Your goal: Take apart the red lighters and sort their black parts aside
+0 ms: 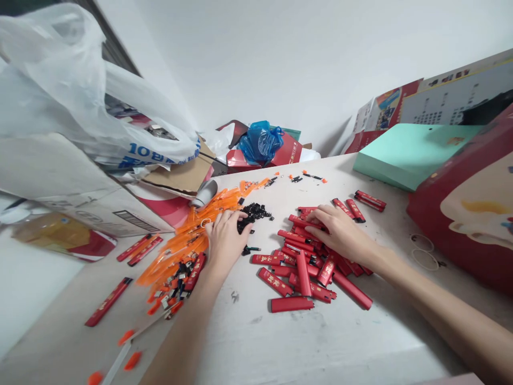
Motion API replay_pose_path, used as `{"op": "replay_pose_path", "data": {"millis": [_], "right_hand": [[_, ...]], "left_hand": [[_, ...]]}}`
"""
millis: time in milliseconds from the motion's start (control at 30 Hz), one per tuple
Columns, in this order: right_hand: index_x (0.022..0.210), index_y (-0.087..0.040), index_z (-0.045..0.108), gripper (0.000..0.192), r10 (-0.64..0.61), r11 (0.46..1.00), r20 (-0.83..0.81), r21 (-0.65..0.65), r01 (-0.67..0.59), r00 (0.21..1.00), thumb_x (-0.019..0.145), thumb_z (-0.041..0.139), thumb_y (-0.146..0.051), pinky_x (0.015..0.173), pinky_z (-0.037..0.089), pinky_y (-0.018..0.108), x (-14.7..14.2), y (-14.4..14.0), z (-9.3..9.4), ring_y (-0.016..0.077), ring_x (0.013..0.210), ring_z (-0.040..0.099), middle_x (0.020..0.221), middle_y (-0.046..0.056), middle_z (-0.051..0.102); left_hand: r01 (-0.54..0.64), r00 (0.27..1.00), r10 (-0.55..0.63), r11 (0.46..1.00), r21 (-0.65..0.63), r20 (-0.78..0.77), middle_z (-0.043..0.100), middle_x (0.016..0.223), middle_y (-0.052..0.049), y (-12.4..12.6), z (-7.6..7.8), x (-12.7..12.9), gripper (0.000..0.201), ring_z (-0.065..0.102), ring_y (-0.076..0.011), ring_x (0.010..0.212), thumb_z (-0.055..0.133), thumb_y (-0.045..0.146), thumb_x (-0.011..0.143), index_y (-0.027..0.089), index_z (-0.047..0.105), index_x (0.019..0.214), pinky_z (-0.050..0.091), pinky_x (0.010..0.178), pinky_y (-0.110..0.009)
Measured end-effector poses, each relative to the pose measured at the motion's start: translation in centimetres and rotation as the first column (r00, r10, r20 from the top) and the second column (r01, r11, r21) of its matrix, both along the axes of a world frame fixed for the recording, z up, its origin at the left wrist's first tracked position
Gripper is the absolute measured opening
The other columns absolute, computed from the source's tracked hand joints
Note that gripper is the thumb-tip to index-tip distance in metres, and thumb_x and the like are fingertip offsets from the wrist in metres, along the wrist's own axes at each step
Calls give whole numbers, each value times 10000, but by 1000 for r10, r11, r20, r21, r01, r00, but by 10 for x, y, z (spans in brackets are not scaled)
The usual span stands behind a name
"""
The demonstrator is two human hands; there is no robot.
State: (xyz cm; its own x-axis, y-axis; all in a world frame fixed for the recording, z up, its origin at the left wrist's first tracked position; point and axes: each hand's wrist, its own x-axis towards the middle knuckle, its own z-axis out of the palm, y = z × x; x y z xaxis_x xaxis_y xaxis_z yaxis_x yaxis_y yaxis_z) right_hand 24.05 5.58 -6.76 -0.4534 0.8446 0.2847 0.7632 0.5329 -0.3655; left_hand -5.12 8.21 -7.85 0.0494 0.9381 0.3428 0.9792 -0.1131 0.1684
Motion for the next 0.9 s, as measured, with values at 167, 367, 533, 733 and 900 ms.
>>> {"op": "replay_pose_path", "data": {"millis": [167, 367, 533, 733, 900], "right_hand": [[1001, -181, 610, 134, -1, 1000, -25, 25, 1, 1000, 1031, 537, -289, 803, 499, 390, 0, -1, 0, 243, 865, 627, 993, 101, 652], [1017, -202, 611, 137, 7, 1000, -82, 22, -6, 997, 1042, 514, -296, 803, 503, 384, -2, -1, -1, 233, 872, 636, 1019, 94, 649], [1044, -218, 581, 133, 20, 1000, -156, 16, -18, 988, 1055, 482, -307, 804, 527, 384, -3, -2, 0, 225, 867, 649, 1036, 84, 628], [1128, -223, 552, 129, 39, 999, -201, 5, -39, 979, 1059, 464, -289, 860, 540, 409, -6, -4, 0, 253, 1012, 658, 1170, 106, 626], [1128, -223, 553, 129, 36, 999, -260, -8, -40, 965, 1051, 470, -287, 832, 540, 408, -7, -8, 4, 251, 981, 669, 1127, 101, 666]], "left_hand": [[4, 1000, -4, 1000, -31, 6, 756, 1051, -33, -1, 2, -1, 131, 622, -293, 1063, 682, 375, 900, 266, 729, 955, 314, 935, -481], [5, 1000, -5, 999, -34, -18, 759, 1042, -33, 0, 0, 0, 94, 623, -290, 1048, 699, 340, 889, 277, 748, 937, 305, 897, -470], [25, 1000, -25, 999, -32, -9, 751, 1030, -35, -1, -1, -1, 81, 632, -284, 1044, 677, 316, 897, 270, 740, 918, 313, 906, -468], [24, 999, -24, 1000, 4, 22, 743, 1024, -29, -3, -1, 2, 78, 645, -283, 1036, 638, 285, 900, 258, 710, 913, 340, 938, -480], [3, 995, -12, 996, 84, 102, 724, 1040, -38, -2, 2, 3, 116, 657, -279, 984, 625, 272, 893, 249, 707, 972, 393, 946, -482]]}}
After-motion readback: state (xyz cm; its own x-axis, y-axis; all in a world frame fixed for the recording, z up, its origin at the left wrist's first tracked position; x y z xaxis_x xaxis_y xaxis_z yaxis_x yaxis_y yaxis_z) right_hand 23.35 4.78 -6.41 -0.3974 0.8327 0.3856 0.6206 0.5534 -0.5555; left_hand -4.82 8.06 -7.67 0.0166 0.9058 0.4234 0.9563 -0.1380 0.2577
